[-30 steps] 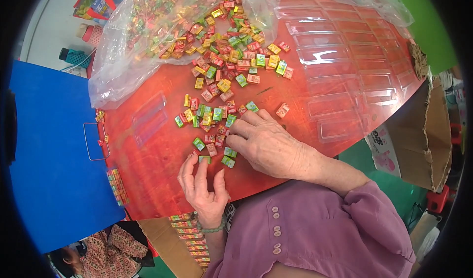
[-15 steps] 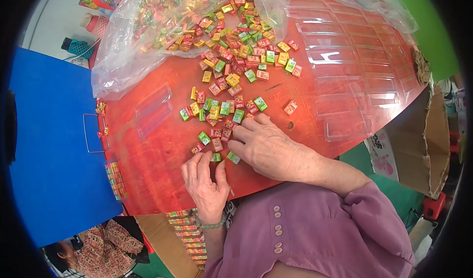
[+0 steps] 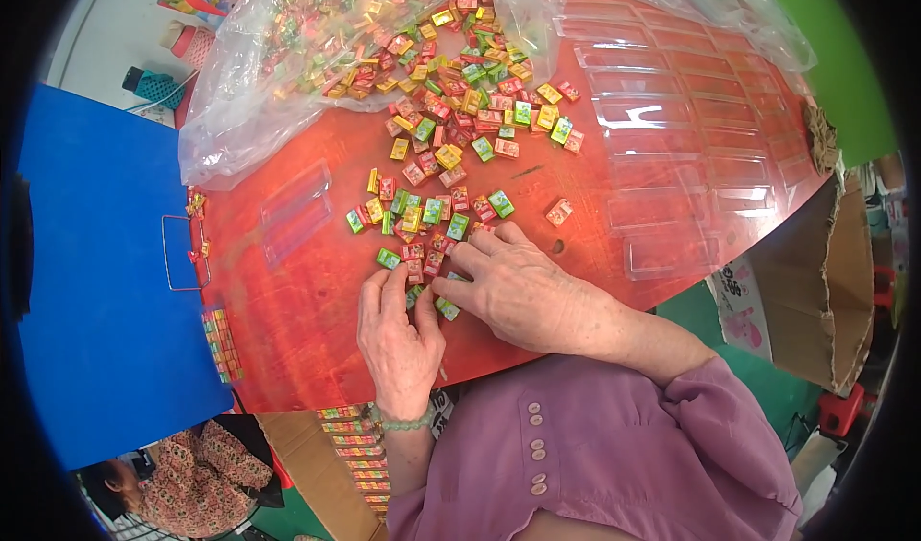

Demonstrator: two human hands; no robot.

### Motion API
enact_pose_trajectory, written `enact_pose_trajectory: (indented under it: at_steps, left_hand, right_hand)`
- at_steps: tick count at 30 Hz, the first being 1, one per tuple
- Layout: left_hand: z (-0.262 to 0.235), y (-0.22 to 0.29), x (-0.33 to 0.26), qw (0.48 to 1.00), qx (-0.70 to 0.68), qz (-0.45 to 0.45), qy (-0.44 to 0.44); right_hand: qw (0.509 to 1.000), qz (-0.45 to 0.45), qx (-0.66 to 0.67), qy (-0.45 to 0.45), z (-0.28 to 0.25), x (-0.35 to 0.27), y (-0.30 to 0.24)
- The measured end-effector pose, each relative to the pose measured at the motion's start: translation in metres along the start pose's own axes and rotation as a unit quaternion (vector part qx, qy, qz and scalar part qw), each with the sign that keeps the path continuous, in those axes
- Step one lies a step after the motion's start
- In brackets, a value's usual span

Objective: Sorting and packing small colorful wrapped items into clear plastic trays at a factory workbench.

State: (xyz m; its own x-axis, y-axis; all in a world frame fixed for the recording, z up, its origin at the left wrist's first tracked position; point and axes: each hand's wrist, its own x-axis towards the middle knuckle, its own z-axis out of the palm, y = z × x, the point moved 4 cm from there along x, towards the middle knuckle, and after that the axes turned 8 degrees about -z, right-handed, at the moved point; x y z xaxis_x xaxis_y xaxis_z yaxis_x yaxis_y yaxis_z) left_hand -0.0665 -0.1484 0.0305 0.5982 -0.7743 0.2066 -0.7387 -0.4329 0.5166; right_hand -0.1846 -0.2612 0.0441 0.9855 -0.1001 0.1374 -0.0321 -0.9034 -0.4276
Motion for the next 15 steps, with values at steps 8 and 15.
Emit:
enact_pose_trajectory:
  at_steps: [8, 15]
  left_hand:
    - [0.001, 0.008, 0.01, 0.999, 0.023, -0.033, 0.002]
    - [0.001, 0.0, 0.003, 0.999, 0.033, -0.019, 0.022]
  right_hand:
    - [1.0, -0.013, 0.024, 0.004, 0.005, 0.004, 0.0]
    - [0.999, -0.034, 0.006, 0.028, 0.011, 0.002, -0.002]
